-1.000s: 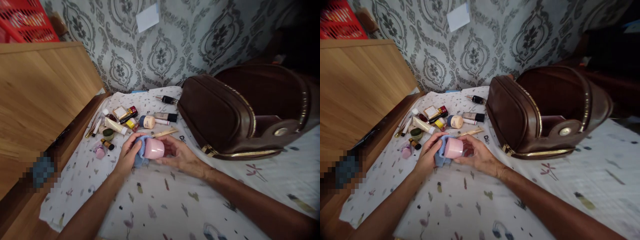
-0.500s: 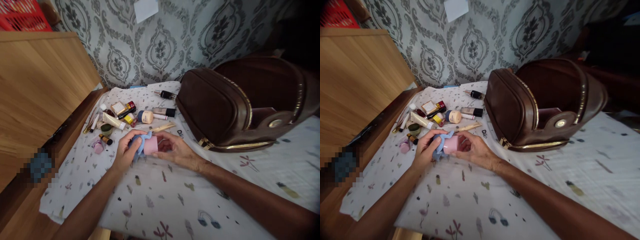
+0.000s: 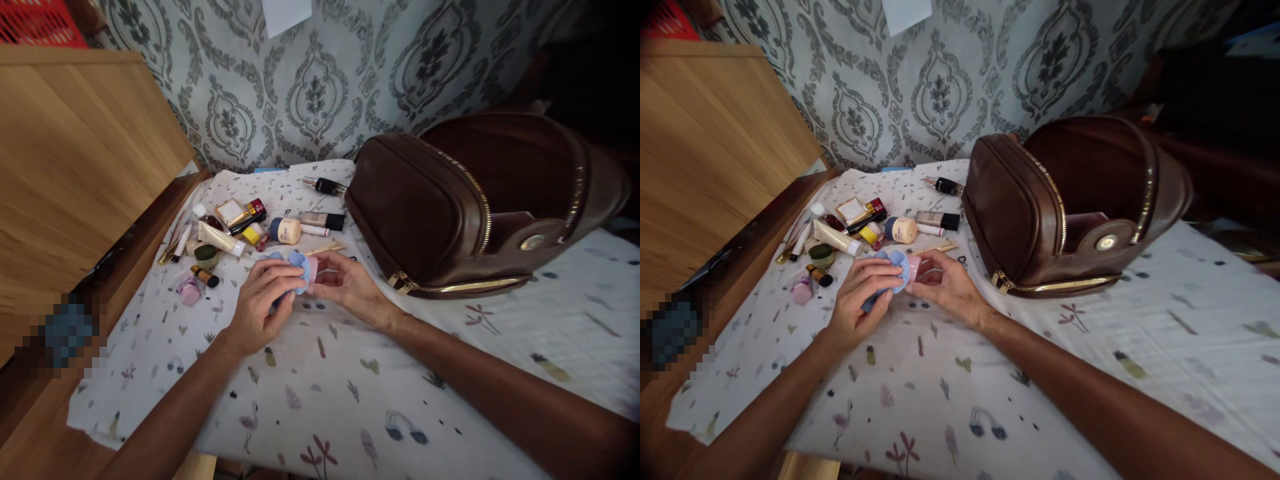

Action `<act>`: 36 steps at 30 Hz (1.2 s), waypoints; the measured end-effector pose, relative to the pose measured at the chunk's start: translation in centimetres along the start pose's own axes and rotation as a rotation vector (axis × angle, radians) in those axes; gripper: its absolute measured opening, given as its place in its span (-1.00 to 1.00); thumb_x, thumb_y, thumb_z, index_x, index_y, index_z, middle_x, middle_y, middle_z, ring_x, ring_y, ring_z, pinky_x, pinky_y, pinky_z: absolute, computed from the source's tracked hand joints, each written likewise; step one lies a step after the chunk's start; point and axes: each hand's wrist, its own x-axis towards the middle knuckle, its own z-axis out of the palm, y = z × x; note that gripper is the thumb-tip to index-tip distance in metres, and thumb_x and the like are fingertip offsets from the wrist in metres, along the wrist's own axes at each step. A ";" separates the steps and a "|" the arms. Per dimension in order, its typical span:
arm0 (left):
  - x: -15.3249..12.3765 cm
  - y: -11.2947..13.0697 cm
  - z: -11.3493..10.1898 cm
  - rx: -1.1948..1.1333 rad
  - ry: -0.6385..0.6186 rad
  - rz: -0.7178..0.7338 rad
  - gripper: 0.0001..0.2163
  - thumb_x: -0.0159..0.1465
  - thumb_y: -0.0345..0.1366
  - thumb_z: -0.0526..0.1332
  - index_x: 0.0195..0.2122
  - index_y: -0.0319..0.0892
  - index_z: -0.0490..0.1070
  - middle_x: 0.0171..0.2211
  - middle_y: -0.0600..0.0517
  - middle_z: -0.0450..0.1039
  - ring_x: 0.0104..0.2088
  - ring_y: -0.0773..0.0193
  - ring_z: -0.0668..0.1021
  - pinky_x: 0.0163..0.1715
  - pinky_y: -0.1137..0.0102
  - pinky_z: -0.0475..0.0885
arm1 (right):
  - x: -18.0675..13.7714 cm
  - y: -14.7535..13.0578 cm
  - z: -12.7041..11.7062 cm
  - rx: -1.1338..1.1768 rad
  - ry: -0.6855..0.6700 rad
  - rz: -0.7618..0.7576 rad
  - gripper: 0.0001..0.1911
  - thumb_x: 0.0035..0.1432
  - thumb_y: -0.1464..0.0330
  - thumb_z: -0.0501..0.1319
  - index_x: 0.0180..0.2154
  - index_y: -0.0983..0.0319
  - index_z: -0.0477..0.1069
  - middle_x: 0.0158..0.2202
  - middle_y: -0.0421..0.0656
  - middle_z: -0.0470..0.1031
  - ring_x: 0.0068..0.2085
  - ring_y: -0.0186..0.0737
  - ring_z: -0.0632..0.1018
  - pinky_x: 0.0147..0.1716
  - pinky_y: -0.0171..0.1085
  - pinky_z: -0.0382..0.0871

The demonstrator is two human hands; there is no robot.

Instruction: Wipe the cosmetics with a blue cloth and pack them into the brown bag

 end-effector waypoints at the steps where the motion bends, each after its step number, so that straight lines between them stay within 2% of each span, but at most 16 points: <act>1: 0.0 0.0 0.0 0.014 -0.001 0.017 -0.79 0.34 -0.49 0.14 -0.08 -0.10 0.46 -0.09 -0.05 0.60 0.00 0.12 0.54 0.03 0.11 0.46 | 0.1 0.0 -0.1 0.020 0.007 0.008 -0.42 -0.16 0.20 0.55 -0.11 0.17 0.39 -0.23 -0.22 0.50 -0.32 -0.28 0.59 -0.27 -0.22 0.59; 7: 0.0 0.1 0.1 0.031 0.022 0.025 -0.78 0.36 -0.45 0.12 -0.07 -0.07 0.48 -0.11 -0.04 0.60 -0.05 0.13 0.55 0.00 0.12 0.48 | 0.1 -0.3 0.1 0.176 0.034 0.038 -0.46 -0.13 0.14 0.54 -0.17 0.16 0.37 -0.16 -0.16 0.55 -0.19 -0.19 0.62 -0.14 -0.11 0.62; 10: -0.1 0.1 0.1 0.029 0.040 0.010 -0.79 0.37 -0.44 0.13 -0.07 -0.06 0.49 -0.13 -0.03 0.59 -0.06 0.14 0.55 0.02 0.12 0.47 | 0.0 -0.7 0.2 0.245 0.019 0.073 -0.48 -0.10 0.16 0.53 -0.18 0.17 0.36 -0.12 -0.16 0.55 -0.17 -0.21 0.63 -0.11 -0.13 0.63; 15: -0.2 0.3 -0.1 0.028 0.092 -0.070 -0.81 0.37 -0.43 0.15 -0.07 -0.09 0.48 -0.12 -0.05 0.54 -0.07 0.16 0.54 -0.01 0.18 0.48 | -0.2 -1.1 -0.1 0.249 -0.049 0.109 -0.51 -0.04 0.19 0.49 -0.15 0.16 0.34 -0.16 -0.15 0.57 -0.21 -0.20 0.66 -0.25 -0.21 0.62; 20: -0.3 0.5 -0.2 -0.026 0.094 -0.123 -0.82 0.38 -0.42 0.14 -0.05 -0.10 0.45 -0.10 -0.06 0.51 -0.05 0.18 0.54 -0.02 0.22 0.49 | -0.3 -1.1 0.1 0.219 -0.081 0.088 -0.46 -0.08 0.24 0.51 -0.10 0.15 0.34 -0.20 -0.16 0.58 -0.24 -0.21 0.64 -0.34 -0.27 0.56; 24: -0.4 0.5 -0.1 -0.073 0.083 -0.135 -0.81 0.38 -0.44 0.13 -0.05 -0.12 0.45 -0.11 -0.06 0.50 -0.05 0.19 0.54 -0.02 0.25 0.48 | -0.2 -0.8 0.2 0.167 -0.085 0.041 -0.42 -0.12 0.25 0.51 -0.07 0.14 0.36 -0.19 -0.18 0.56 -0.28 -0.25 0.58 -0.36 -0.28 0.54; 27: -0.4 0.6 0.1 -0.102 0.059 -0.122 -0.82 0.38 -0.43 0.13 -0.06 -0.12 0.45 -0.12 -0.06 0.51 -0.06 0.19 0.55 -0.03 0.25 0.48 | -0.2 -0.8 0.0 0.119 -0.053 0.024 -0.42 -0.11 0.23 0.50 -0.05 0.13 0.36 -0.19 -0.17 0.54 -0.25 -0.21 0.57 -0.34 -0.24 0.55; 29: -0.3 0.6 0.1 -0.110 0.055 -0.113 -0.82 0.38 -0.43 0.13 -0.05 -0.13 0.45 -0.12 -0.06 0.52 -0.07 0.19 0.55 -0.04 0.26 0.48 | -0.2 -0.9 0.0 0.102 -0.039 0.022 -0.41 -0.12 0.21 0.51 -0.05 0.13 0.37 -0.19 -0.16 0.55 -0.20 -0.17 0.58 -0.30 -0.21 0.56; 32: -0.3 0.7 0.2 -0.111 0.061 -0.106 -0.82 0.38 -0.45 0.14 -0.06 -0.14 0.46 -0.14 -0.06 0.52 -0.09 0.21 0.55 -0.06 0.28 0.48 | -0.3 -1.0 0.0 0.091 -0.035 0.000 -0.40 -0.13 0.19 0.52 -0.06 0.14 0.37 -0.13 -0.14 0.56 -0.11 -0.13 0.60 -0.14 -0.15 0.57; 36: -0.3 0.8 0.2 -0.092 0.052 -0.039 -0.82 0.37 -0.47 0.15 -0.05 -0.13 0.45 -0.20 -0.03 0.54 -0.15 0.22 0.55 -0.12 0.29 0.48 | 0.0 -0.3 0.0 0.048 -0.064 -0.086 -0.41 -0.12 0.23 0.51 -0.05 0.14 0.37 -0.03 -0.12 0.56 -0.03 -0.11 0.59 0.02 -0.10 0.51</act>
